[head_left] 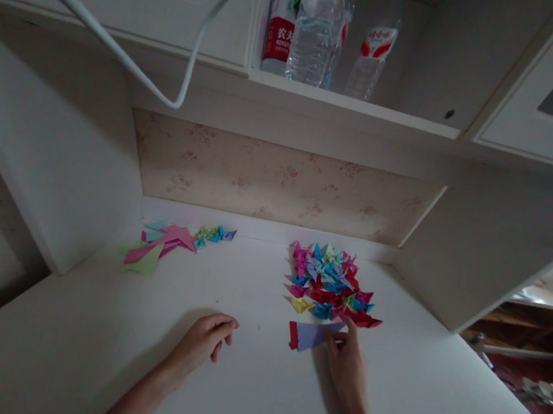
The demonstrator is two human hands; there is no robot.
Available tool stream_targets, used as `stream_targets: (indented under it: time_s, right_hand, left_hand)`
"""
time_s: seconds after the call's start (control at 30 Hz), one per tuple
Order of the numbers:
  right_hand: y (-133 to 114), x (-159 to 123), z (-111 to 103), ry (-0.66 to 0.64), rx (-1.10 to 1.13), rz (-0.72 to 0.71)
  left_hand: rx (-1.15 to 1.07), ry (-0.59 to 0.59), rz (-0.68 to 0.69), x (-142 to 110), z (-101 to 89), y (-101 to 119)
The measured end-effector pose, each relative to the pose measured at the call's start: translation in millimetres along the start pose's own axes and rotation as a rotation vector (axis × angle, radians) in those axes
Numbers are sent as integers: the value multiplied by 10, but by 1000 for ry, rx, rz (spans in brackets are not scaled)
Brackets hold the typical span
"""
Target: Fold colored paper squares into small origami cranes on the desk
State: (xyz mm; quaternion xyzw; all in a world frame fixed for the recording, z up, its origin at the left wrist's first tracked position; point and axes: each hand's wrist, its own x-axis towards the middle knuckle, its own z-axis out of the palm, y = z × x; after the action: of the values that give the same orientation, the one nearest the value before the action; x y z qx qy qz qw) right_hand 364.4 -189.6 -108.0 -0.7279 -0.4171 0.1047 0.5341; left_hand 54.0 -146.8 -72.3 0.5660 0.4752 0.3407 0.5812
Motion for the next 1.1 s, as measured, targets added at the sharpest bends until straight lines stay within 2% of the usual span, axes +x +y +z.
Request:
stream_targets:
  time_s: [0.27,0.4,0.53,0.7,0.8,0.93,1.1]
  right_hand:
    - [17,-26,58,-78,-244,-68]
    - [44,-30,79,-81,-341,-93]
    - [53,-28,84,-151,-466,-105]
    - [30,-29,38,-137,-422,-111]
    - [-6,-70,8,-110,-371,-173]
    - [-49,-137,7,-179,-400,-294]
    - [-73,-141,9,-259,-544,-296]
  left_hand:
    - [32,-16,17,11,2,-12]
    - [29,-24,17,40,-8,-60]
    - [44,-30,45,92,-18,-137]
    - [18,-35,26,160,-12,-220]
    - [-1,-24,30,170,-10,-239]
    - [-10,-23,34,174,-23,-253]
    - [-19,-27,35,165,-43,-244]
